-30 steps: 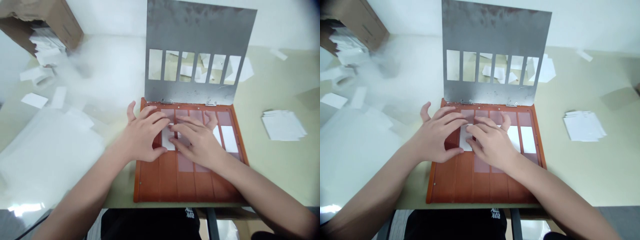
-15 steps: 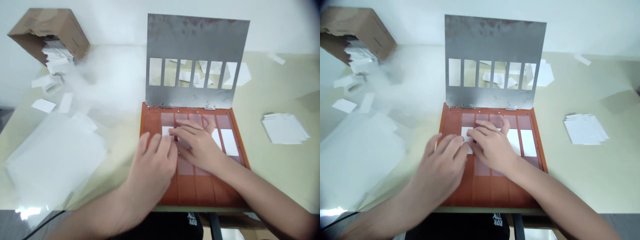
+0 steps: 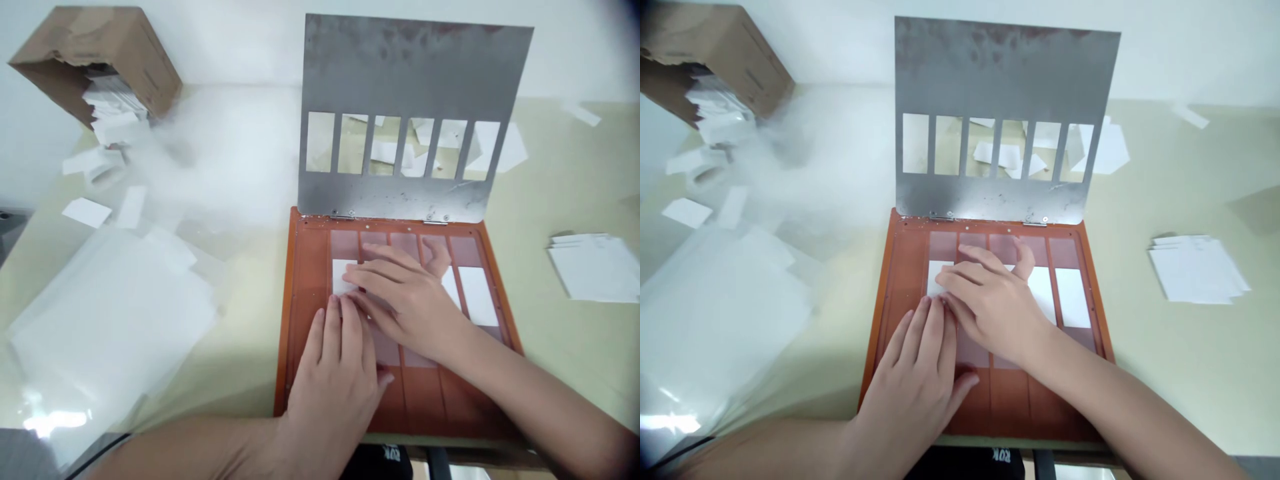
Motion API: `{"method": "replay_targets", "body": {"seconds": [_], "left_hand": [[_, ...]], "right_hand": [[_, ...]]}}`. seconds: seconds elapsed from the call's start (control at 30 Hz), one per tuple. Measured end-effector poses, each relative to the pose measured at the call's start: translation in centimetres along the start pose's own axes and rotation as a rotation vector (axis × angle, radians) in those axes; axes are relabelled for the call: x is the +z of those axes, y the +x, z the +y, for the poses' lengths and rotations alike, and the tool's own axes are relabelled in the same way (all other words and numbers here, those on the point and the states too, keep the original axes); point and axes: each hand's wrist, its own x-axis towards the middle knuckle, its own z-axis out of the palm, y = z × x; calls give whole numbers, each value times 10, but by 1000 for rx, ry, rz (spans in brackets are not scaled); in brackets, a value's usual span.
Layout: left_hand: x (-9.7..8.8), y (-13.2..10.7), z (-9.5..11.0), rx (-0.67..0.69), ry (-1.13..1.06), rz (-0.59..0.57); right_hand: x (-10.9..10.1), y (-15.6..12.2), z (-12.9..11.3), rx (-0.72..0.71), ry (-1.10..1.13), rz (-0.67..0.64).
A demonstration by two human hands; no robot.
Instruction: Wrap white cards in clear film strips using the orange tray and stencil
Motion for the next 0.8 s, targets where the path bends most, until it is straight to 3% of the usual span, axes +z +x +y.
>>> {"method": "replay_targets", "body": {"seconds": [0.17,0.6,0.8], "left_hand": [[1,0,0,13,-2,-25],[-1,1,-3,43,-73,32],[-2,0,-2,37,-62,45]], "right_hand": [[0,-1,1,-66,-74,45],[0,2,7,-43,-101,27],[2,5,10,-31,-169,-55]]}}
